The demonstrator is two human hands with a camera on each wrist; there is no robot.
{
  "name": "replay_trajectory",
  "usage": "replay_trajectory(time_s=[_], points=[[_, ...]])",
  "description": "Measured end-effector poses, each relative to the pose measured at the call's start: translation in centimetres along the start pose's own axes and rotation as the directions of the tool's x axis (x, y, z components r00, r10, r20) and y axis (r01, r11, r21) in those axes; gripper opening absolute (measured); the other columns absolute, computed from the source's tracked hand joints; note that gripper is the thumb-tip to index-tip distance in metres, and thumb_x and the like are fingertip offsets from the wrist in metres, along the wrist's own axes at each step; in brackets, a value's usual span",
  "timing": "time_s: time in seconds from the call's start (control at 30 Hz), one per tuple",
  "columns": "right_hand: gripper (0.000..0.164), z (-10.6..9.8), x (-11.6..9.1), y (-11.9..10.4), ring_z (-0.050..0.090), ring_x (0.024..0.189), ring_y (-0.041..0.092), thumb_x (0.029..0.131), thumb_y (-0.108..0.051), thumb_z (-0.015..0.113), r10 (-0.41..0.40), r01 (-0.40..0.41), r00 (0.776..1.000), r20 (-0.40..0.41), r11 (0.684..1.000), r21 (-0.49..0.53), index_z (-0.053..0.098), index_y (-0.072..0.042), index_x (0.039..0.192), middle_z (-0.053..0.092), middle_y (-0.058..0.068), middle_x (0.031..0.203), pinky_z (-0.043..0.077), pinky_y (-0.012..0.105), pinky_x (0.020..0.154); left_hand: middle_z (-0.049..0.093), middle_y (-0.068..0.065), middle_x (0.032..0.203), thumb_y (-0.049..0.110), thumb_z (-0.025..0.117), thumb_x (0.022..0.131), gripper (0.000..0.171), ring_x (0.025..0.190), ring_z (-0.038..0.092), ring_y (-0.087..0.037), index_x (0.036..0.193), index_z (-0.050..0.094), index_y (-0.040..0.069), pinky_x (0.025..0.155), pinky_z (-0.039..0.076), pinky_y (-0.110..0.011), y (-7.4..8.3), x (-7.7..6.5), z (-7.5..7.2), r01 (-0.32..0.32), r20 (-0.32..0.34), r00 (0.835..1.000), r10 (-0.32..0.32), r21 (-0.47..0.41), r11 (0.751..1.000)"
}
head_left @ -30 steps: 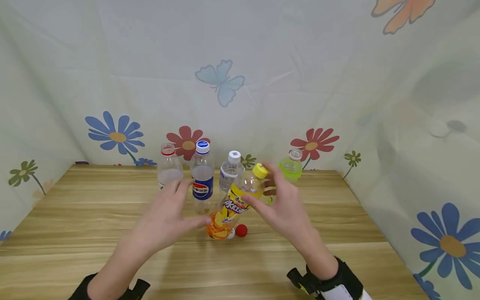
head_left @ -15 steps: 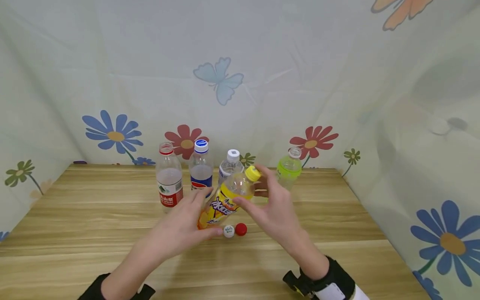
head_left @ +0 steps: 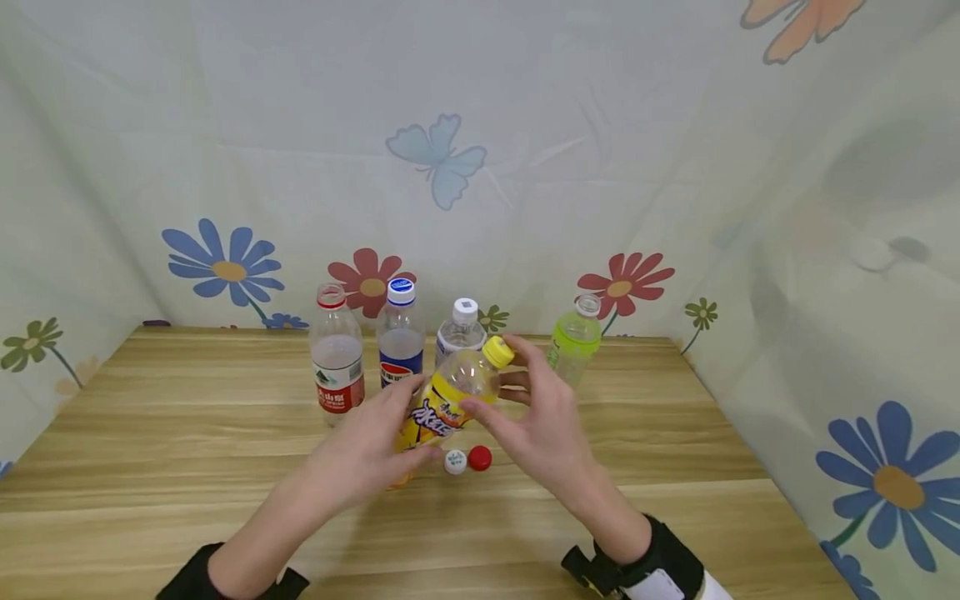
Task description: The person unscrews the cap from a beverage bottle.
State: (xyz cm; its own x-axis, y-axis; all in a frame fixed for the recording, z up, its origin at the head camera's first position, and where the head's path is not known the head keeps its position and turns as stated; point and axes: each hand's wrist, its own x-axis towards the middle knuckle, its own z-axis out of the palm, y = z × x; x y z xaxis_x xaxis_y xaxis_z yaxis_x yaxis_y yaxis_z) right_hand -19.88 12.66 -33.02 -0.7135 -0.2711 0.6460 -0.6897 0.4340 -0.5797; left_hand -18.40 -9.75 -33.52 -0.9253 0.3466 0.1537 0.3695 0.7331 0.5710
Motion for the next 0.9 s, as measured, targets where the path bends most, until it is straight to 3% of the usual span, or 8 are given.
replay_trajectory(time_s=[0.17,0.37,0.63,0.77,0.9], points=[[0.067,0.0,0.1,0.1,0.064,0.099,0.015,0.090,-0.033,0.072,-0.004,0.004,1.000,0.012,1.000,-0.003,0.039,-0.008,0.142,0.055,0.000,0.121,0.052,0.024,0.081,0.057,0.005,0.122,0.035,0.085,0.077,0.073,0.105,0.059,-0.011,0.139,0.049,0.017,0.088,0.050,-0.031,-0.3,0.0,-0.2,-0.004,-0.016,1.000,0.005,0.031,1.000],[0.039,-0.3,0.3,0.4,0.054,0.089,0.013,0.103,-0.031,0.054,-0.089,0.085,0.994,-0.060,0.994,-0.070,0.053,-0.004,0.131,0.056,-0.001,0.103,0.051,0.023,0.075,0.057,0.005,0.122,0.031,0.087,0.076,0.070,0.103,0.060,-0.011,0.136,0.053,0.018,0.087,0.051,-0.030,-0.5,-0.1,-0.3,-0.028,-0.016,0.999,0.029,0.093,0.995],[0.017,-0.7,0.3,1.0,0.050,0.076,0.008,0.098,-0.017,0.063,-0.096,0.089,0.994,-0.053,0.988,-0.130,0.066,-0.007,0.112,0.056,-0.009,0.090,0.045,0.020,0.063,0.058,0.003,0.123,0.033,0.086,0.076,0.070,0.105,0.059,-0.014,0.136,0.053,0.018,0.089,0.050,-0.033,-1.0,0.1,-0.3,-0.052,-0.037,0.998,0.058,0.151,0.987],[0.019,-0.8,0.4,1.1,0.049,0.073,0.009,0.096,-0.018,0.066,-0.072,0.065,0.997,-0.041,0.988,-0.141,0.068,-0.007,0.112,0.056,-0.009,0.088,0.045,0.023,0.060,0.059,0.003,0.121,0.032,0.087,0.075,0.068,0.103,0.060,-0.014,0.134,0.054,0.017,0.088,0.050,-0.033,-1.2,0.1,-0.4,-0.054,-0.048,0.997,0.062,0.155,0.986],[0.021,-1.1,0.3,1.0,0.049,0.070,0.009,0.095,-0.023,0.068,0.009,-0.012,1.000,-0.025,0.992,-0.123,0.068,-0.007,0.109,0.055,-0.008,0.084,0.044,0.023,0.057,0.060,0.003,0.121,0.031,0.087,0.075,0.067,0.105,0.060,-0.015,0.133,0.055,0.017,0.089,0.050,-0.033,-1.2,0.1,-0.4,-0.036,-0.043,0.998,0.043,0.151,0.988]])
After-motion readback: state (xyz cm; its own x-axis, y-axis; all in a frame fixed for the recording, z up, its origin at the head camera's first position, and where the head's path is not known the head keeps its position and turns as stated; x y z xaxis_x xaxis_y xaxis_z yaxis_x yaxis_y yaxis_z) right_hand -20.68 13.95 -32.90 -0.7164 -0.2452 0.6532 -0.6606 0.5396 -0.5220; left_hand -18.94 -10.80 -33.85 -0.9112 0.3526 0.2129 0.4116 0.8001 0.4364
